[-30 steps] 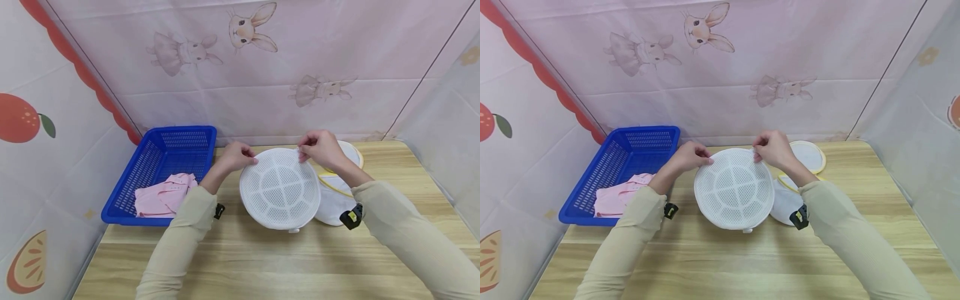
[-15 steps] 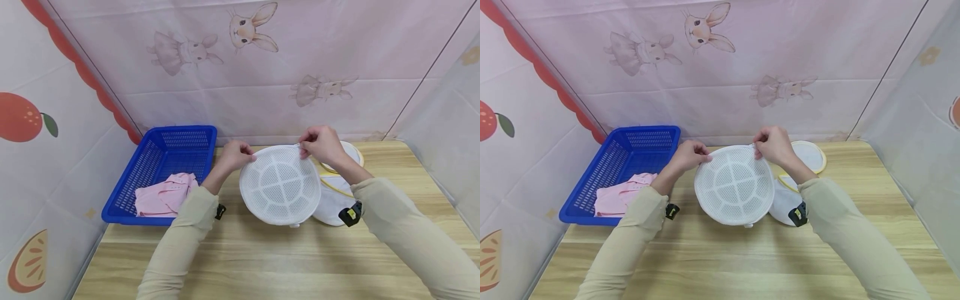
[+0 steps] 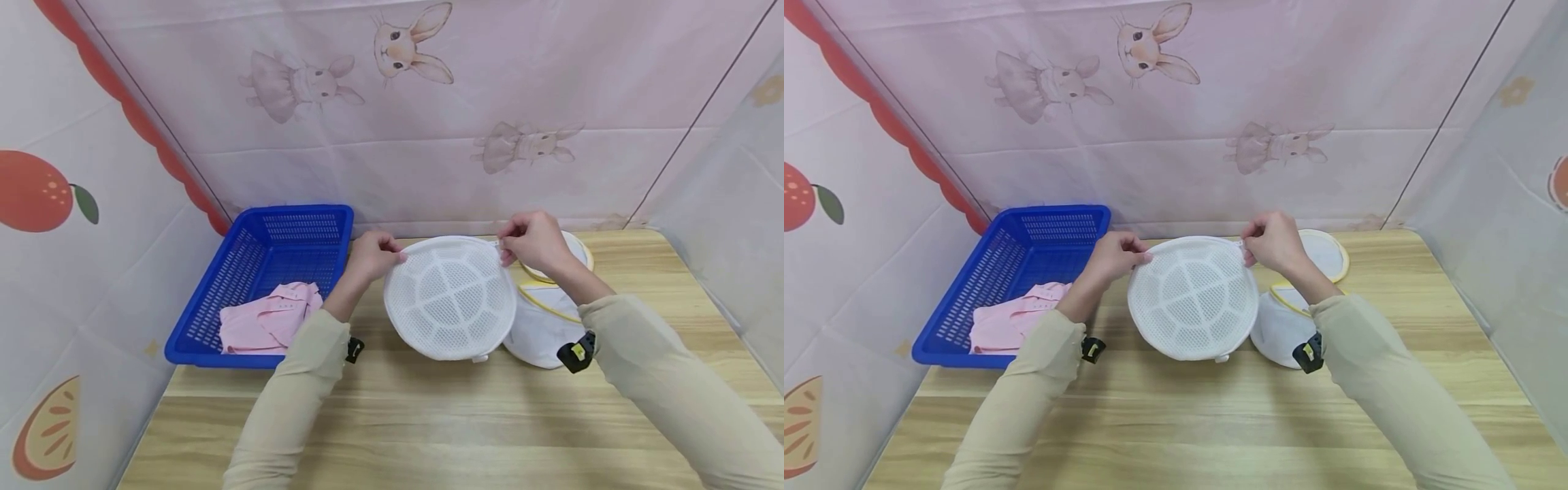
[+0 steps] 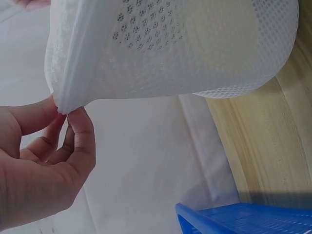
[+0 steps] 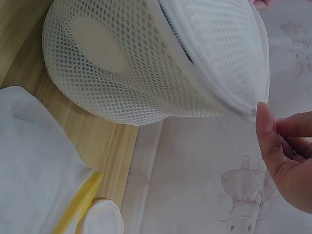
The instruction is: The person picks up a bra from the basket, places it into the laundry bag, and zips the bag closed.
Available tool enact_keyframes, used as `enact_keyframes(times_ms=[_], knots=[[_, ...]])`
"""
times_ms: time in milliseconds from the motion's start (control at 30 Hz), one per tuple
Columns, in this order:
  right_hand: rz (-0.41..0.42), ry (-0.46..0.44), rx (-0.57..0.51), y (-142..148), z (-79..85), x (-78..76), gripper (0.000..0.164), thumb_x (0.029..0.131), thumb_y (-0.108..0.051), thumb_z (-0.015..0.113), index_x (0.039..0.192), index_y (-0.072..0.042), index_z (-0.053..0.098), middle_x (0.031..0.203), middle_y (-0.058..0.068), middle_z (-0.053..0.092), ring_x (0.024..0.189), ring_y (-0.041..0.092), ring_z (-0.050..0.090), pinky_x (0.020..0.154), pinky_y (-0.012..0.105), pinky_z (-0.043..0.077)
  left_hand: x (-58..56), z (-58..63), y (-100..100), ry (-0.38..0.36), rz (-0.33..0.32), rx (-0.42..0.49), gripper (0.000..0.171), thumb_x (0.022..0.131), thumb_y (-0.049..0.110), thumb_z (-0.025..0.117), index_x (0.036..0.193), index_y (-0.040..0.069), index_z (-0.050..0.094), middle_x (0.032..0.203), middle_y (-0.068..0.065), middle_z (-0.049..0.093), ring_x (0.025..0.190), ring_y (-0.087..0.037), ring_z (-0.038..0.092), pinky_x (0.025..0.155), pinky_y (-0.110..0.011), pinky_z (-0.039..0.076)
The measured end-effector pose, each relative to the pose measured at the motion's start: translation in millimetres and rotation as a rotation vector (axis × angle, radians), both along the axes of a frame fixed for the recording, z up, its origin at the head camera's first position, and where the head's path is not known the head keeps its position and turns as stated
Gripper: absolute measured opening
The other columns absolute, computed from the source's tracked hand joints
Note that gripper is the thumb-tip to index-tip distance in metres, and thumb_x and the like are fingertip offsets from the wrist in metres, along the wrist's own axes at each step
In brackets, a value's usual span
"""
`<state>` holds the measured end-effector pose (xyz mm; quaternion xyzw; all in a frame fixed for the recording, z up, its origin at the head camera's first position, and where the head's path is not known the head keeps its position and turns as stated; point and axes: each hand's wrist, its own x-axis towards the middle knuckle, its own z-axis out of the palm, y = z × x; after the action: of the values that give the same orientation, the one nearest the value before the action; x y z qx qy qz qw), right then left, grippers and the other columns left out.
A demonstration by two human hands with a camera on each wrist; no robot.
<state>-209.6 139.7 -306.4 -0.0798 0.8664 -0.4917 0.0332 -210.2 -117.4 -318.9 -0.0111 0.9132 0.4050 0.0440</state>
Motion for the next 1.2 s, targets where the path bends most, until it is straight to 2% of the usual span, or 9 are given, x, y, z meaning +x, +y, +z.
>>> enact_keyframes(times_ms=[233, 467, 733, 1000, 1067, 1200], knots=[[0.011, -0.012, -0.015, -0.4, -0.9, 1.0, 0.008, 0.084, 0.006, 0.056, 0.087, 0.013, 0.058, 0.074, 0.017, 0.059, 0.054, 0.016, 0.062, 0.054, 0.027, 0.054, 0.6, 2.9, -4.0, -0.034, -0.048, -0.002, 0.008, 0.081, 0.009, 0.067, 0.083, 0.002, 0.063, 0.081, -0.008, 0.059, 0.077, -0.019, 0.05, 0.061, -0.023, 0.042], [0.027, 0.0, -0.038, -3.1, 0.3, 1.2, 0.007, 0.085, 0.007, 0.056, 0.086, 0.013, 0.057, 0.073, 0.018, 0.06, 0.055, 0.017, 0.063, 0.055, 0.028, 0.054, -1.0, 6.2, -5.2, -0.057, -0.107, 0.054, 0.011, 0.083, 0.011, 0.066, 0.085, 0.001, 0.063, 0.078, -0.006, 0.056, 0.074, -0.016, 0.049, 0.057, -0.021, 0.041], [0.037, 0.019, -0.089, -10.9, 3.0, 0.2, 0.007, 0.084, 0.008, 0.054, 0.086, 0.015, 0.057, 0.07, 0.016, 0.06, 0.053, 0.017, 0.063, 0.056, 0.029, 0.055, -4.7, 11.6, 4.1, -0.058, -0.167, -0.048, 0.018, 0.086, 0.018, 0.063, 0.094, 0.002, 0.066, 0.09, -0.008, 0.061, 0.084, -0.019, 0.052, 0.069, -0.025, 0.044], [0.049, 0.029, -0.066, -18.2, 8.5, -0.7, 0.008, 0.084, 0.007, 0.054, 0.086, 0.013, 0.059, 0.069, 0.016, 0.061, 0.053, 0.017, 0.063, 0.055, 0.028, 0.054, -7.8, 16.2, 17.4, -0.111, -0.233, -0.045, 0.014, 0.085, 0.01, 0.064, 0.093, -0.002, 0.065, 0.085, -0.009, 0.061, 0.078, -0.017, 0.053, 0.065, -0.022, 0.045], [0.05, 0.029, -0.06, -19.2, 9.0, -0.6, 0.008, 0.084, 0.007, 0.054, 0.086, 0.013, 0.059, 0.07, 0.016, 0.061, 0.054, 0.017, 0.063, 0.056, 0.028, 0.054, -8.0, 15.1, 18.9, -0.113, -0.239, -0.045, 0.012, 0.084, 0.008, 0.065, 0.091, -0.002, 0.064, 0.082, -0.009, 0.06, 0.075, -0.016, 0.053, 0.062, -0.021, 0.045], [0.047, 0.029, -0.049, -19.6, 8.9, -0.5, 0.008, 0.084, 0.007, 0.054, 0.087, 0.013, 0.059, 0.071, 0.017, 0.061, 0.054, 0.017, 0.063, 0.056, 0.028, 0.054, -7.4, 12.1, 20.0, -0.101, -0.21, -0.038, 0.009, 0.082, 0.006, 0.066, 0.087, -0.001, 0.063, 0.078, -0.007, 0.056, 0.072, -0.015, 0.05, 0.058, -0.02, 0.043]])
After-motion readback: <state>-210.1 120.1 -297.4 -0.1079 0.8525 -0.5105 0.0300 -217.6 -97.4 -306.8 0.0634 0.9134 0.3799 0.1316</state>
